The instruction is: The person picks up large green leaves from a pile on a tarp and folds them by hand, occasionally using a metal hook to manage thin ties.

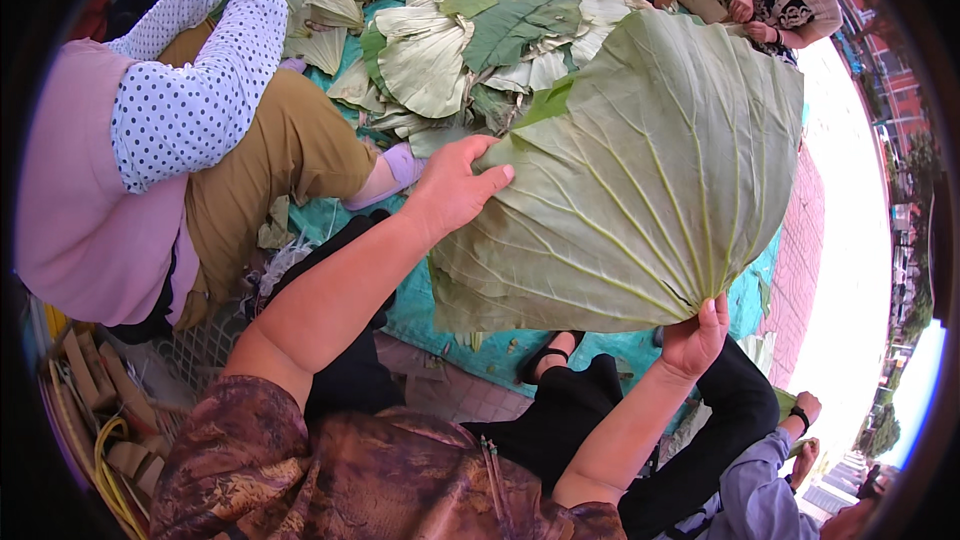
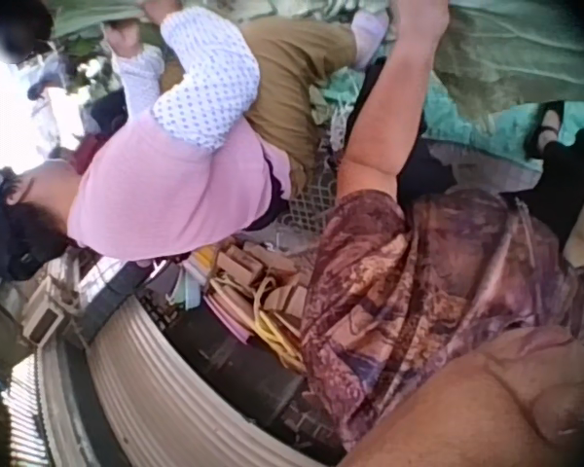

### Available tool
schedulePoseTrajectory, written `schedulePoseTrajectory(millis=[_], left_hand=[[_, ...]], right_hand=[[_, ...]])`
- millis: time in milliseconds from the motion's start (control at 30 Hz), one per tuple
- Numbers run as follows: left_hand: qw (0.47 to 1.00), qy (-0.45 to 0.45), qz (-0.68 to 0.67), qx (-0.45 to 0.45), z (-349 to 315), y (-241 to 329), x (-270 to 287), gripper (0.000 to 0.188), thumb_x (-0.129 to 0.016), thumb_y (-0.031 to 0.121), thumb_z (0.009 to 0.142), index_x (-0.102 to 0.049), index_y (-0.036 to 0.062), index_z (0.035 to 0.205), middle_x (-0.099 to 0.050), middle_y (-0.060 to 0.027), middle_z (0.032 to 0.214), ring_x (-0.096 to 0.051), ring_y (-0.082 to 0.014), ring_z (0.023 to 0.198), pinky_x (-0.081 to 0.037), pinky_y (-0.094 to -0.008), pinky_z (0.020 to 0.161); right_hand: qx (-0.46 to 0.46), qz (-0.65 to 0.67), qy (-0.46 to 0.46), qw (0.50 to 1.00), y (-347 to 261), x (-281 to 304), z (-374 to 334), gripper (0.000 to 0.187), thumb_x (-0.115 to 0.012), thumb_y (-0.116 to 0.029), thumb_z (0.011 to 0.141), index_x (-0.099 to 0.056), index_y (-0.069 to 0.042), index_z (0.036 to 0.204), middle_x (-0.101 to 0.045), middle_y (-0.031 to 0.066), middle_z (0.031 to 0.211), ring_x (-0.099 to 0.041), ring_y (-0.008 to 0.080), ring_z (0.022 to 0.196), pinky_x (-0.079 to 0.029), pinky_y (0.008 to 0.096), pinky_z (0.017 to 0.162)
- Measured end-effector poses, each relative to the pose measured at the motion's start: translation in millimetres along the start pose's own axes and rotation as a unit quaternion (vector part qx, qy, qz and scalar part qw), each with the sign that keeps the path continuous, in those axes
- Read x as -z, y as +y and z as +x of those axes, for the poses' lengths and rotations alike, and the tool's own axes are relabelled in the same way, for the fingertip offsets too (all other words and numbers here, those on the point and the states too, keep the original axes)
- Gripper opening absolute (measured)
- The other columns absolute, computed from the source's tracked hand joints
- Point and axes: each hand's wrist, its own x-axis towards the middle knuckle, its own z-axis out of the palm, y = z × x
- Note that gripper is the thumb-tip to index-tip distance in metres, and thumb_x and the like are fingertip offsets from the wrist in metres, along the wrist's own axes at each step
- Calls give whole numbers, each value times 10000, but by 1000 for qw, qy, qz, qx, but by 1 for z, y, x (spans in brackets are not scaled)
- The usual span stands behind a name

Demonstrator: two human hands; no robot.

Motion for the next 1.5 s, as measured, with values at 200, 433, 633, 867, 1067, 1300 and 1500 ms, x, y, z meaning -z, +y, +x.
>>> schedulePoseTrajectory(millis=[200,433,633,867,1067,1300,1500], left_hand=[[978,62,142,-143,-1,-3,5,216,-596,130,819,-578,-31,963,-585,-18,793,-505,-66,735,-423,-226,661],[994,15,46,-101,0,2,5,196,-571,132,821,-575,-18,947,-583,-38,779,-498,-84,691,-415,-241,629],[998,-32,-11,-61,9,-2,13,176,-531,112,865,-573,-8,986,-574,33,835,-468,-25,716,-395,-192,648],[990,-93,102,22,6,6,22,209,-583,70,811,-549,-44,982,-590,-22,818,-519,-51,720,-422,-214,650],[980,-171,-6,98,12,14,29,184,-581,74,812,-561,-21,968,-610,-40,841,-569,-106,739,-461,-243,683],[822,-243,-502,116,13,9,32,437,-446,305,900,-451,-19,1195,-547,-137,1142,-555,-235,1005,-439,-370,884],[860,-211,-418,201,13,4,17,683,-217,568,892,-363,32,1289,-441,-136,1280,-481,-286,1124,-406,-435,932]], right_hand=[[-12,-69,-7,998,7,0,4,367,-445,-8,846,-426,52,1208,-519,139,1176,-514,236,1073,-389,365,939],[-52,-101,48,992,10,-7,7,356,-420,0,860,-418,58,1211,-521,132,1168,-520,237,1058,-402,360,922],[-65,-72,103,990,14,-11,10,296,-457,-30,858,-473,36,1145,-578,105,1048,-587,203,885,-487,325,733],[-80,-19,145,986,7,-7,10,243,-459,-42,858,-469,6,1096,-584,118,1022,-587,233,887,-487,382,729],[-87,-3,112,990,7,6,12,267,-465,-58,858,-461,-1,1118,-570,106,1068,-575,225,930,-477,377,771],[-80,19,147,986,10,-2,12,252,-470,-77,860,-472,-7,1102,-578,95,1061,-584,223,922,-480,378,779],[-90,101,143,980,9,13,14,323,-469,-114,863,-457,-19,1171,-555,107,1136,-560,243,987,-462,387,816]])
